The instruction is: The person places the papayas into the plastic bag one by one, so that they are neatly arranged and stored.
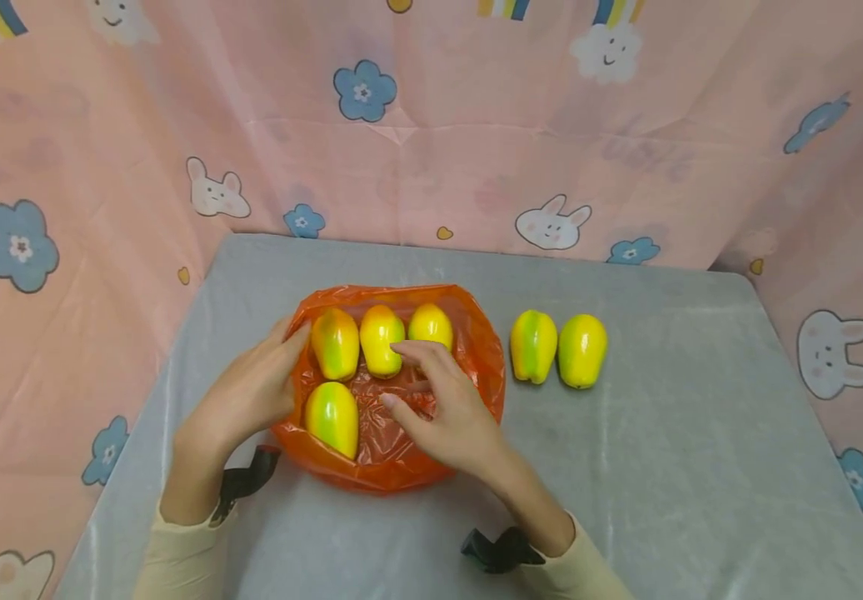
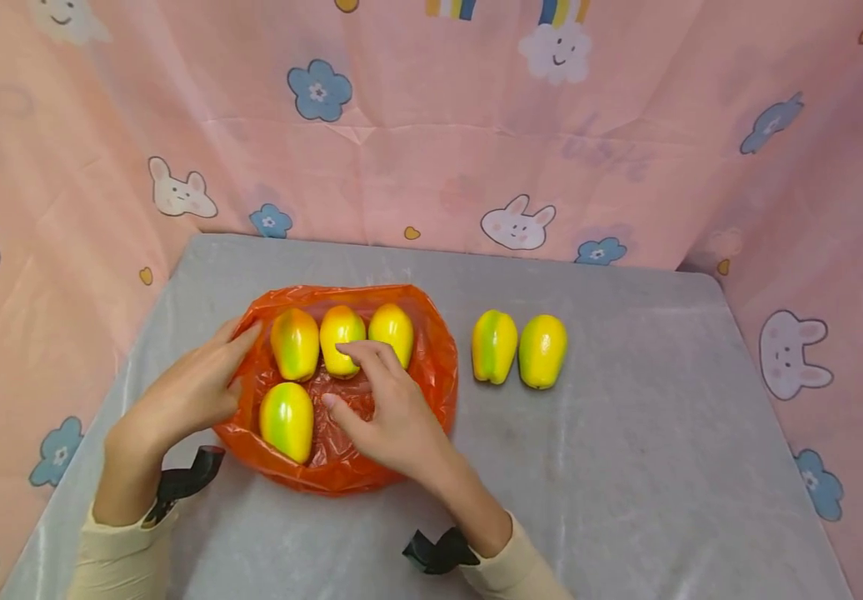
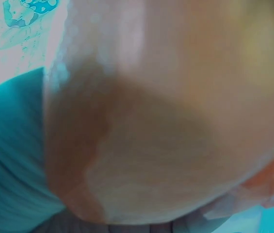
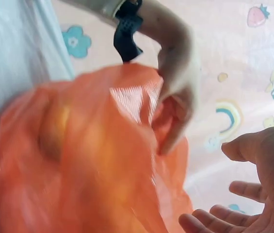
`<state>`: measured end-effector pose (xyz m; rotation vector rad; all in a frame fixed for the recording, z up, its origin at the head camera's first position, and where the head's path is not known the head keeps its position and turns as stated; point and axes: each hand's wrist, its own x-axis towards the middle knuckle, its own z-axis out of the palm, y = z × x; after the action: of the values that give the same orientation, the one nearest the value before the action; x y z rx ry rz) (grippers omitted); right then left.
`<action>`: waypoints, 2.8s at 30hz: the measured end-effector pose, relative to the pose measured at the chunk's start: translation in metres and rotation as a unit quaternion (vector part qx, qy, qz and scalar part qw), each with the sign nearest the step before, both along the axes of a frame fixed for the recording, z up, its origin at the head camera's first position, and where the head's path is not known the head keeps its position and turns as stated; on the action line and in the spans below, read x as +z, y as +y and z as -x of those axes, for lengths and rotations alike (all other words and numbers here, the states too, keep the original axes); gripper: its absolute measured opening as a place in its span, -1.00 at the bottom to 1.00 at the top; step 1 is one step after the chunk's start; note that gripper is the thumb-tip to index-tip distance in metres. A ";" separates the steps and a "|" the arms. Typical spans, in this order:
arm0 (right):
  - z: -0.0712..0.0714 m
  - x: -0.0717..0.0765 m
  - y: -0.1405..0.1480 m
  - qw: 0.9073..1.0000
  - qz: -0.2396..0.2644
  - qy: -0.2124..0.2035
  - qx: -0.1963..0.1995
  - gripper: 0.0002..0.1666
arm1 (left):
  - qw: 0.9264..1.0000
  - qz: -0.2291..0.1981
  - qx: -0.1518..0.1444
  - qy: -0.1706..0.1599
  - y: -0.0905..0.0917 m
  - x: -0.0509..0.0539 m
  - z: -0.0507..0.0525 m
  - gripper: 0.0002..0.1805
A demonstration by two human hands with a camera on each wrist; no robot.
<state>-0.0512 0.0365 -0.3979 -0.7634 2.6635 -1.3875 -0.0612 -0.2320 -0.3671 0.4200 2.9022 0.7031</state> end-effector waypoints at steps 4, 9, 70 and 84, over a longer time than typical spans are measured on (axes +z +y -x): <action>0.003 0.002 0.013 0.999 0.010 0.021 -0.023 -0.30 | 1.000 0.007 -0.001 -0.003 0.001 -0.001 0.001 -0.04; 0.004 0.004 0.027 0.998 0.014 0.025 -0.047 -0.32 | 1.000 0.013 0.004 -0.009 0.002 -0.002 0.001 -0.05; 0.070 -0.047 0.184 0.947 -0.137 -0.051 -0.287 -0.20 | 0.999 0.006 0.003 -0.037 0.005 0.001 0.000 -0.04; 0.072 -0.055 0.188 0.939 -0.152 -0.068 -0.300 -0.08 | 1.000 0.009 0.005 -0.027 0.004 0.001 0.001 -0.01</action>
<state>-0.1229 0.2245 -0.4530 0.1920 3.0129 -0.9958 -0.0623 -0.2280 -0.3661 0.3800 2.8597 0.6779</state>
